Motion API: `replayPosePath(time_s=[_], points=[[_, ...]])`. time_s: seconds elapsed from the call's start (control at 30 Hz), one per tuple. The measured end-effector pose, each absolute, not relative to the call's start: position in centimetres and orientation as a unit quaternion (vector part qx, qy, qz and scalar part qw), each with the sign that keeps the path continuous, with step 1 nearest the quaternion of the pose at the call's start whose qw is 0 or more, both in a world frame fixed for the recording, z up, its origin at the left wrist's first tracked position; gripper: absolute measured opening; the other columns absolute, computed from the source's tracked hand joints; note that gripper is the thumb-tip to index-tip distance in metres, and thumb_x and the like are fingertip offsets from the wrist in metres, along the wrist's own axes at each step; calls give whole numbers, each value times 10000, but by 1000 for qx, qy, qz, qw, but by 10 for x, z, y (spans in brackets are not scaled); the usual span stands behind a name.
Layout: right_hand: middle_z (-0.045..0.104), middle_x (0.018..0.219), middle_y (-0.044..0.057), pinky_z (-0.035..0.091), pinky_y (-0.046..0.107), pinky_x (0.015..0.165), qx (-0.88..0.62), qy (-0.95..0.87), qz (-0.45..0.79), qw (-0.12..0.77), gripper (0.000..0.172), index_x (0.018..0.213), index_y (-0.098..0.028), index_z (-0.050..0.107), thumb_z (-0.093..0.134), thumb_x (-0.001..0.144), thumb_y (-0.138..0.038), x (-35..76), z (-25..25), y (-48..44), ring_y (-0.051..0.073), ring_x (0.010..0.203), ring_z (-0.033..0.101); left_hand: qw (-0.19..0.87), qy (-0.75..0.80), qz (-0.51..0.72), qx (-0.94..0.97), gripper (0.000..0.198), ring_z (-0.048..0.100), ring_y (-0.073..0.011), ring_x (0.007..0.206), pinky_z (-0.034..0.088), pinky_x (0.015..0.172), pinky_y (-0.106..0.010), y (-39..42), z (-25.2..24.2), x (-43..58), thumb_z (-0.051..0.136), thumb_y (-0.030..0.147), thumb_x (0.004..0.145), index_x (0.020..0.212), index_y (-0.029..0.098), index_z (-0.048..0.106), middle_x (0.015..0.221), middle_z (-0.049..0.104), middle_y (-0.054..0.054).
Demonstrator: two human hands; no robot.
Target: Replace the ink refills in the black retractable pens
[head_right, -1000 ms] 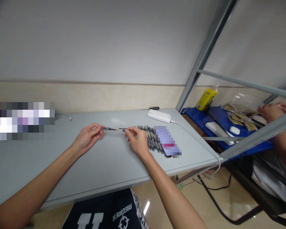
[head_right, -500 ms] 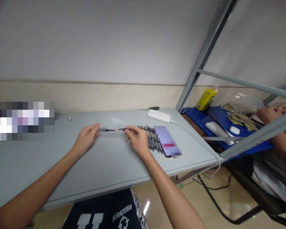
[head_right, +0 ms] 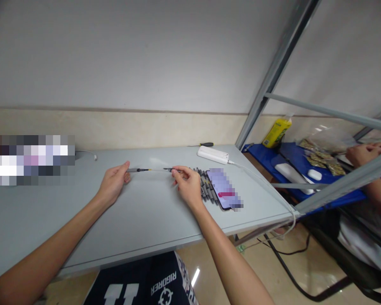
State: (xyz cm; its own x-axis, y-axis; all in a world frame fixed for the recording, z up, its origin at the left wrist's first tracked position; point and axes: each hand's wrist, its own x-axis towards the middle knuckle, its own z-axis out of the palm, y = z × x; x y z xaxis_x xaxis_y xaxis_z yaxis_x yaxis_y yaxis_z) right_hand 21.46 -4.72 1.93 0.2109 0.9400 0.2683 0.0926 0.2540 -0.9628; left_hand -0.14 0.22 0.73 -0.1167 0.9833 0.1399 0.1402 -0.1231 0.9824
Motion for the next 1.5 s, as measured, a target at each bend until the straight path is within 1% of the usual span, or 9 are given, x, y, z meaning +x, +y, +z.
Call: replayPosePath(time_s=[0.2,0.33,0.47,0.63,0.87,1.2,1.5], points=[[622,599,16,338,188,340,-491,-477,367,629,305,826,-135,673,672,682,-403,218,16,-45,90,426,494,397,520,552,517,428,268,-79,423,225,431,-238,7,2,-5,501,496,780,520,206,323,448,282,68],[615,591,9,327,182,332,-482,-444,389,647,296,803,-138,674,693,660,-396,219,15,-44,82,418,483,390,524,548,522,426,280,-83,422,227,427,-245,8,0,-6,494,493,778,505,206,338,441,306,58],[608,582,7,318,177,325,-475,-429,401,655,282,782,-136,671,704,650,-384,219,17,-45,77,414,476,395,521,554,515,425,274,-83,423,229,426,-245,9,0,-6,502,489,774,503,207,337,440,297,59],[598,573,2,322,176,327,-465,-437,411,651,260,762,-136,673,705,655,-370,218,16,-45,77,417,476,391,528,548,518,419,277,-82,417,229,420,-243,8,2,-5,501,490,771,507,205,344,440,304,57],[597,562,3,329,182,332,-470,-447,415,638,270,770,-137,676,705,649,-376,218,16,-45,84,418,478,389,533,527,535,436,261,-79,423,216,426,-242,5,1,-3,490,501,779,506,204,325,443,283,62],[588,553,1,325,178,329,-467,-429,407,657,260,755,-134,663,709,648,-367,219,17,-46,77,411,467,399,522,558,507,433,263,-78,410,227,423,-238,10,1,-7,509,507,762,513,212,314,443,279,68],[591,546,-3,333,190,342,-462,-445,426,639,258,745,-145,668,716,631,-372,216,18,-47,86,420,472,379,538,530,535,432,275,-81,425,228,439,-239,4,3,-4,484,494,784,504,203,328,444,298,59]])
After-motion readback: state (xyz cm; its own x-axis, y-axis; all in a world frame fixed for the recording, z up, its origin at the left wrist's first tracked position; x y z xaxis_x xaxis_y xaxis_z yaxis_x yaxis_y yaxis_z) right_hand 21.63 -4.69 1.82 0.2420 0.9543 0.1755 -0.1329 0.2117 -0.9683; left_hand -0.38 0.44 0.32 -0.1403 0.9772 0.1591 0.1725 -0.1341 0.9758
